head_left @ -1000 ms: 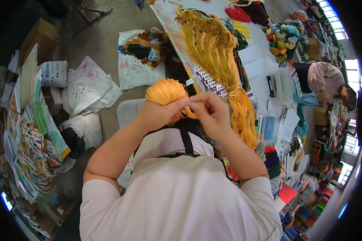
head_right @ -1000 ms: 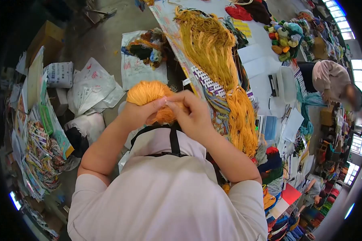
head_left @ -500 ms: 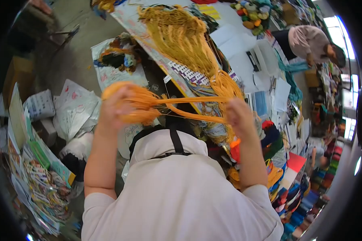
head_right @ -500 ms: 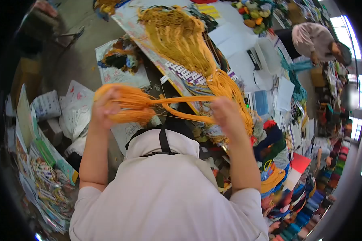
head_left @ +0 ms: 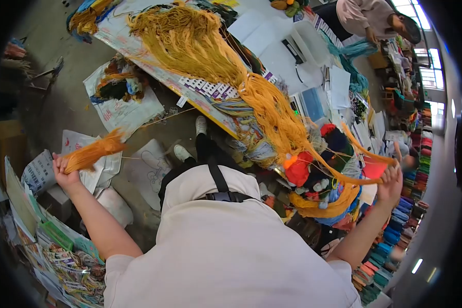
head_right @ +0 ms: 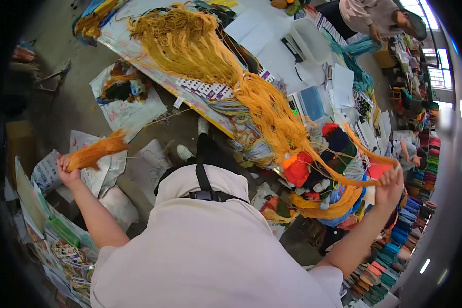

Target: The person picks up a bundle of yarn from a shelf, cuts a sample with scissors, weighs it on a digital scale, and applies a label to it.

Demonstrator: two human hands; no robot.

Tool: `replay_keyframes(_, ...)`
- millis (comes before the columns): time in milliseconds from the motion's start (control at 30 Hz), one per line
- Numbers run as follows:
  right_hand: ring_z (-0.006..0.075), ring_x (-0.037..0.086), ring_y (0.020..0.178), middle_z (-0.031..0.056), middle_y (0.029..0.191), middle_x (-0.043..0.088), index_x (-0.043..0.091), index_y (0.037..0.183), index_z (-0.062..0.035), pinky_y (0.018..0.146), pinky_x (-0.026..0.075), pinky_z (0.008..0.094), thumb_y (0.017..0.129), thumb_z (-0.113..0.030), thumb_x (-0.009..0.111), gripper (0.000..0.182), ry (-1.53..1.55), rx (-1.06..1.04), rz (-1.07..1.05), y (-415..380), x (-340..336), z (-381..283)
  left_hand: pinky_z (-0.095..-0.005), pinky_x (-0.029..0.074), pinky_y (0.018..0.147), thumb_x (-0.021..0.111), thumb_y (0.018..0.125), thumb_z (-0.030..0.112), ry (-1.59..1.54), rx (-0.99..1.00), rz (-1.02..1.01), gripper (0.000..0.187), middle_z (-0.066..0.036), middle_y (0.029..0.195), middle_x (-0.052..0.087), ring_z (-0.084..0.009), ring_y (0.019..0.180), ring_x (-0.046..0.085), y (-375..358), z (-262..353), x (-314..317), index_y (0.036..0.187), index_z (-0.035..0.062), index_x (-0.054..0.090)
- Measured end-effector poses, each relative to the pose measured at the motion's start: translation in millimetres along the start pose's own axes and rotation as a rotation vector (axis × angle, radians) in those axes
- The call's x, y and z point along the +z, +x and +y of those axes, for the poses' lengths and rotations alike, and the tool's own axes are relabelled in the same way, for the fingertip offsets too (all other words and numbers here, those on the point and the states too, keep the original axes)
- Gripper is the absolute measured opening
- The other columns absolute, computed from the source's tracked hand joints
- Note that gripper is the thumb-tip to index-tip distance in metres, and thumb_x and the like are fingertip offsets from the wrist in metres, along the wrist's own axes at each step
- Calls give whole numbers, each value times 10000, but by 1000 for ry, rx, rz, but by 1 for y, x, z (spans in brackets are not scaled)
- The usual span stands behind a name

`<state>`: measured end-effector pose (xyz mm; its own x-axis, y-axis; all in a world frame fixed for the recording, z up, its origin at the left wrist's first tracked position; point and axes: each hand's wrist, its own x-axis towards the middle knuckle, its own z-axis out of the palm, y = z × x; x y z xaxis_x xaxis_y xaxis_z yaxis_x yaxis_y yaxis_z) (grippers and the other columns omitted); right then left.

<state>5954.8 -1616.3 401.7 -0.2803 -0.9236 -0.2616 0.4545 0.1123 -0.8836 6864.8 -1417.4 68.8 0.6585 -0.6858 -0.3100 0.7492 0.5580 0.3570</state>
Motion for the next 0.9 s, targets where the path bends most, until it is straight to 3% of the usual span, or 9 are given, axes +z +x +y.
replay_keyframes(100,65,348,585,-37,683,380,469,1177,-54,529,317,217,948,-217,473,281,-259,42,179,38,62,64,-183,327,513,453,934,99,-40,57,10,199,21,658,391,-59,509,351,0,12,-2,1053,-13,567)
replay_keyframes(200,114,490,688,0,764,515,529,1121,-66,646,416,262,919,-258,536,279,-244,247,-161,111,73,141,-196,324,520,474,910,92,5,271,8,182,20,636,389,-63,511,360,-8,41,-14,1020,-16,571)
replay_keyframes(300,161,529,759,42,813,557,553,1014,-69,712,439,316,872,-317,596,289,-511,316,-35,171,131,248,-198,338,538,500,880,76,-88,397,2,192,20,654,407,-64,514,366,-37,52,4,1033,-16,572)
replay_keyframes(467,173,534,853,62,926,609,636,973,-10,729,409,302,864,-248,587,267,-1054,398,-40,216,197,408,-256,423,722,564,859,113,63,185,-208,412,-29,906,456,-74,699,443,-90,-9,69,1257,35,494)
replay_keyframes(500,168,542,865,67,957,615,629,1028,2,728,420,300,870,-236,578,290,-1060,268,-200,208,213,435,-292,430,769,571,874,219,198,179,-312,498,-62,1147,497,-126,932,507,-96,-24,71,1330,70,435)
replay_keyframes(567,160,580,870,81,1002,636,603,1122,16,736,452,282,884,-225,569,341,-1050,-77,-519,167,256,489,-425,430,951,610,824,448,417,274,-125,700,-143,1500,210,-354,1337,284,-115,-72,113,1407,164,347)
replay_keyframes(667,120,579,964,53,1040,635,589,1147,8,870,417,231,918,-147,553,279,-834,36,-992,36,363,494,-678,359,925,668,728,575,259,90,-409,853,-114,1533,11,-431,1381,21,-126,-98,126,1432,298,275)
replay_keyframes(800,113,576,918,51,995,636,607,1104,-20,834,440,246,885,-186,602,275,-712,123,-1416,-93,426,453,-666,329,963,643,678,674,171,88,-595,928,-112,1533,-3,-390,1394,36,-139,-127,147,1438,311,254)
replay_keyframes(900,129,568,819,71,927,634,614,1039,1,750,459,274,819,-239,682,333,-757,-142,-1569,-130,428,445,-567,191,1081,564,641,774,276,157,-712,1020,-146,1530,-46,-369,1401,38,-146,-149,155,1459,277,210)
